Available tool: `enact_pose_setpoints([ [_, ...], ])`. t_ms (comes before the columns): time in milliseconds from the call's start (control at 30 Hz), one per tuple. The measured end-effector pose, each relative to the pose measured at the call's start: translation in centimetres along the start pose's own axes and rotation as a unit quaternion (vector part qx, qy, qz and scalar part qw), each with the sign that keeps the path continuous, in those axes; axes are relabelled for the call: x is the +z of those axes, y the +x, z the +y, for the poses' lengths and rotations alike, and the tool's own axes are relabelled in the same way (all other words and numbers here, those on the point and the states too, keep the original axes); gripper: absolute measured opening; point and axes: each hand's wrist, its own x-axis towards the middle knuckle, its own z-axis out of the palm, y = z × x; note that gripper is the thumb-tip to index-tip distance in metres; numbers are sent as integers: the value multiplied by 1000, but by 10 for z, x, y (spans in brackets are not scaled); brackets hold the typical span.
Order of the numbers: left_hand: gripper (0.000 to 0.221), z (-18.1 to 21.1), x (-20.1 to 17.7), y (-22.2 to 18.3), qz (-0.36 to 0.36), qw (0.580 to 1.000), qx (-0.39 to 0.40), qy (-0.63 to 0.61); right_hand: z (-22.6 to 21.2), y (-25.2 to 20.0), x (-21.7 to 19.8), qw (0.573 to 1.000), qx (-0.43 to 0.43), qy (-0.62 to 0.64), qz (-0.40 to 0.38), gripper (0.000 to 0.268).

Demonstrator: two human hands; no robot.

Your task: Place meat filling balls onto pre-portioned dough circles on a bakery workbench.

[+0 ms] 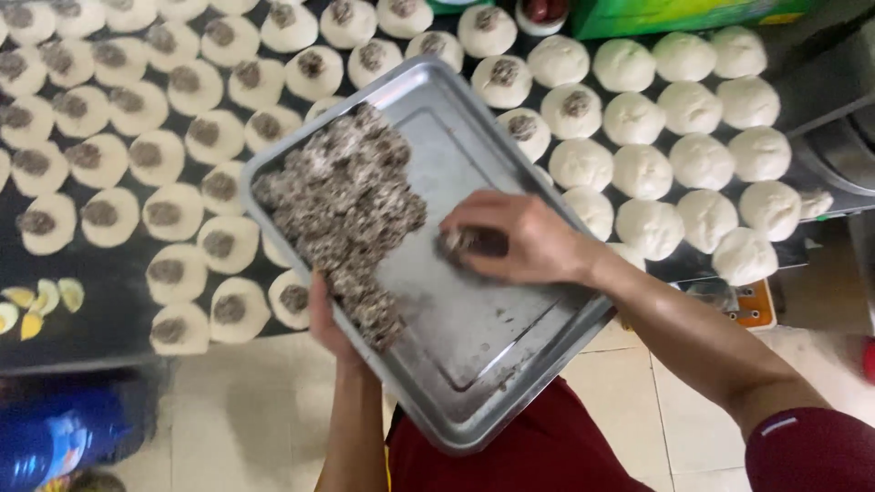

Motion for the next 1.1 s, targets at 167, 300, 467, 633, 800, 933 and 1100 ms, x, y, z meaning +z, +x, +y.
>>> enact_pose_setpoints([
  [167, 51, 4, -6, -8, 16, 1000, -1, -15, 105, -20, -41, 983, 122, 35, 131, 41],
  [300, 47, -8, -7, -17, 67, 997, 16, -18, 212, -24, -62, 941, 208, -55, 262, 43],
  [467, 48, -12, 17, -28, 92, 995, 41, 10, 333, -21, -57, 928, 191, -180, 263, 42],
  [633, 55, -36, 0, -37, 90, 978, 118, 147, 351, -22, -55, 939, 221, -179, 191, 64],
  [800, 55, -49, 0, -38, 116, 991, 42, 54, 232, -18, -73, 950, 174, -145, 216, 52],
  [933, 53, -59, 6, -27, 54, 995, -23, -75, 115, -16, -70, 991, 21, -52, 117, 23],
  [1100, 58, -47, 35, -25, 3, 994, -50, -97, 18, 0, -39, 997, -77, -19, 24, 23],
])
